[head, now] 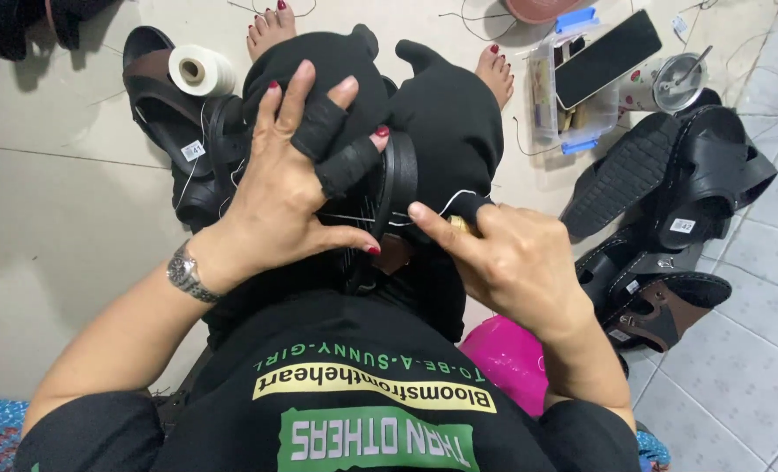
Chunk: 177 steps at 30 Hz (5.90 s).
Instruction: Hand-sewing the straps of brown sandals using a needle and thread.
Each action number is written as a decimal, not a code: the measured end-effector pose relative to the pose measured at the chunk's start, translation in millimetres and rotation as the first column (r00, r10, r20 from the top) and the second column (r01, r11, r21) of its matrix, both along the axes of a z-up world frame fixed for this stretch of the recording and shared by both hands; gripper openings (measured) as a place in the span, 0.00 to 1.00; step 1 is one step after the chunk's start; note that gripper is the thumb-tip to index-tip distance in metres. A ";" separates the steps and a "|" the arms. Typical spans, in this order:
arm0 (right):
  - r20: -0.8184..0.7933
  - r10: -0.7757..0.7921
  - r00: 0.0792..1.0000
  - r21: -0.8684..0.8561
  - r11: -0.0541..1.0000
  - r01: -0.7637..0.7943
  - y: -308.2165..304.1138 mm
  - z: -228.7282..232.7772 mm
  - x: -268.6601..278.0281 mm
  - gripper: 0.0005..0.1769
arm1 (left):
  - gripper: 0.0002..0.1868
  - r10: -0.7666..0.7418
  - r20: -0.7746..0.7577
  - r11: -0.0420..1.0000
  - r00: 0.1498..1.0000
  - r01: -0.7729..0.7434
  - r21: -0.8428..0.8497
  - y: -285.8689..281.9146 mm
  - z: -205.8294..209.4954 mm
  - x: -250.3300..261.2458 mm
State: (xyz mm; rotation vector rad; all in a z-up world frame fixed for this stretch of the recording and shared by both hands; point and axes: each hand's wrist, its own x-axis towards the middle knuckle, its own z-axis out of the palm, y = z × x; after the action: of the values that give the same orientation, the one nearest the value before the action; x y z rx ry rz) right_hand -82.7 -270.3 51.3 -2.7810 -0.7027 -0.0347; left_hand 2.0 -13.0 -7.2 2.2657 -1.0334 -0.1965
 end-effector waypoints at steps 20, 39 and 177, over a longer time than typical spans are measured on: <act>0.145 0.012 0.989 0.044 0.999 -0.019 17.3 -35.2 -2.4 0.06 | 0.13 -0.182 -0.836 0.709 0.517 -0.520 -0.476 10.9 8.2 -55.6; -0.758 -0.079 0.648 0.546 0.466 0.696 -31.4 -21.4 -50.6 0.37 | 0.39 0.278 -0.673 0.679 0.686 -0.635 -0.367 8.5 24.1 -67.4; -0.161 -0.554 0.816 0.454 0.693 0.560 -27.8 -37.7 -34.1 0.21 | 0.23 0.122 -0.461 0.857 0.879 -0.328 -0.397 -17.8 23.0 -48.0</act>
State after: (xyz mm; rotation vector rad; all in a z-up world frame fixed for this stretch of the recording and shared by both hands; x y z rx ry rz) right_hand -116.8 -298.0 13.6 -2.3779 0.1840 -0.2757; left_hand -46.0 -30.7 15.8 1.7735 -0.4999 -0.2870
